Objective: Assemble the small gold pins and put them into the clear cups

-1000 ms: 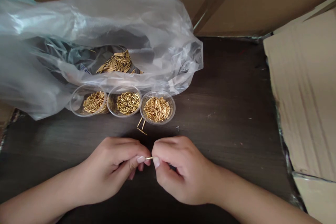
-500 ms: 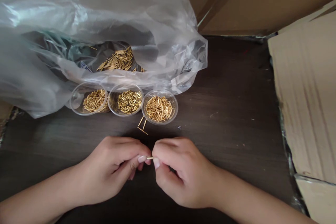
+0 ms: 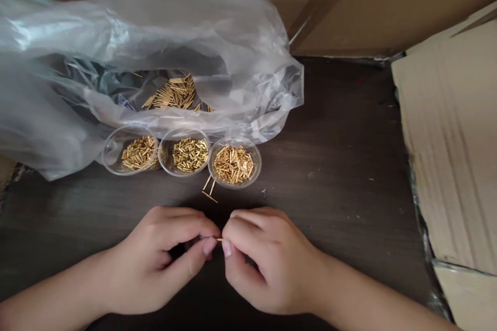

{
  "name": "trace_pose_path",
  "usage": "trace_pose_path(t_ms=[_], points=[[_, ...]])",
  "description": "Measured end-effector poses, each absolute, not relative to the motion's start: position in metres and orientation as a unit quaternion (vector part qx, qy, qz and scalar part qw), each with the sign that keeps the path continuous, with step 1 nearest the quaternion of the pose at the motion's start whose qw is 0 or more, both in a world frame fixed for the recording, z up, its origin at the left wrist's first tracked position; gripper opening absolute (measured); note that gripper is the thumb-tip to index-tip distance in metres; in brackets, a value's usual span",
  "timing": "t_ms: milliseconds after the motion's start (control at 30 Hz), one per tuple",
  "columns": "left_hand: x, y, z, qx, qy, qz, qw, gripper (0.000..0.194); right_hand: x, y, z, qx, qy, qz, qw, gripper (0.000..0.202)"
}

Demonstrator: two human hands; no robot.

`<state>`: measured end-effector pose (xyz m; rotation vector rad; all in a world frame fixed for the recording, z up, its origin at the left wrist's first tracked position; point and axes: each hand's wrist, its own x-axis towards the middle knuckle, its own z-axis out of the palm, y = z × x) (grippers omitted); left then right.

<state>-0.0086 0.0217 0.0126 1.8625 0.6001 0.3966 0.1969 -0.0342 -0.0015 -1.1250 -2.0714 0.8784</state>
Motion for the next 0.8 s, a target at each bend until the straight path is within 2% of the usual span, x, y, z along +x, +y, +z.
trace_pose_path(t_ms=[367,800], points=[[-0.0084,0.0227,0.0122,0.809,0.235,0.15,0.517,0.018,0.1998,-0.0399,-0.0066,-0.423,-0.812,0.299,0.267,0.017],[-0.0096,0.0231,0.0117,0.818,0.217,0.146,0.513,0.018,0.1988,-0.0369,-0.009,-0.414,-0.817,0.291,0.277,0.015]])
